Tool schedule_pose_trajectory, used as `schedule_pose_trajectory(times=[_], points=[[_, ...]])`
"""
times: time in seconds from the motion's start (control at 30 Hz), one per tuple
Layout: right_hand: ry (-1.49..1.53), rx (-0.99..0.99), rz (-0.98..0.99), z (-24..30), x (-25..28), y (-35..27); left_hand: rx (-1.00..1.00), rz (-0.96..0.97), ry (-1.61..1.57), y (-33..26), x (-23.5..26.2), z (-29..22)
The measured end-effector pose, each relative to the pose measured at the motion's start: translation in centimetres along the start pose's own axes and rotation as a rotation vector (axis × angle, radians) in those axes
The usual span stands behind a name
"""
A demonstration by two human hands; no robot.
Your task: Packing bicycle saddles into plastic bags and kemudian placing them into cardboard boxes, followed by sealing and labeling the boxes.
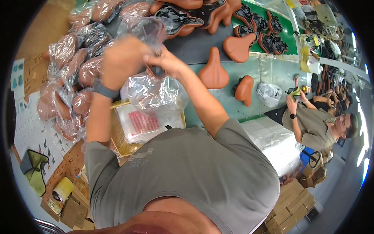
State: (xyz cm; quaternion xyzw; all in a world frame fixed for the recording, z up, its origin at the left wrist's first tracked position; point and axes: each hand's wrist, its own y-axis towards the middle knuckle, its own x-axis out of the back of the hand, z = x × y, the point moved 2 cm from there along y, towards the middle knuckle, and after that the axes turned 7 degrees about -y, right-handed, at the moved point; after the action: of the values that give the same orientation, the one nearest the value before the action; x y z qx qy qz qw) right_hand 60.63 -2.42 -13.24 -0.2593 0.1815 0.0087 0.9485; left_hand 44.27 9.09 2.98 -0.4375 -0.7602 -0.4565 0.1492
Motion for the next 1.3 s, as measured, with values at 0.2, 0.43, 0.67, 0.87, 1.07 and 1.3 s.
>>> schedule_pose_trajectory(times=[0.2,0.43,0.67,0.87,1.07,1.3], points=[[-1.424,0.024,-1.216,-3.0,16.0,-3.8,0.671,-1.004,0.612,-13.5,8.8,9.8],[-0.857,-0.416,-1.241,-16.8,21.9,-11.0,0.594,0.28,0.345,-23.2,-20.9,-5.7],[-0.333,-0.117,-1.065,-31.6,17.5,-28.3,0.404,0.065,0.372,-32.5,-23.4,-15.4],[-0.923,-0.282,-0.645,-37.6,12.2,-40.1,0.958,0.094,0.018,-45.0,-34.5,-16.3],[-1.271,-0.415,-0.668,-39.2,7.0,-39.0,1.017,-0.214,0.086,-39.4,-37.7,-15.3],[0.083,-0.21,-0.257,-31.8,5.6,-46.6,1.118,-0.313,0.247,-38.5,-34.8,-20.3]])
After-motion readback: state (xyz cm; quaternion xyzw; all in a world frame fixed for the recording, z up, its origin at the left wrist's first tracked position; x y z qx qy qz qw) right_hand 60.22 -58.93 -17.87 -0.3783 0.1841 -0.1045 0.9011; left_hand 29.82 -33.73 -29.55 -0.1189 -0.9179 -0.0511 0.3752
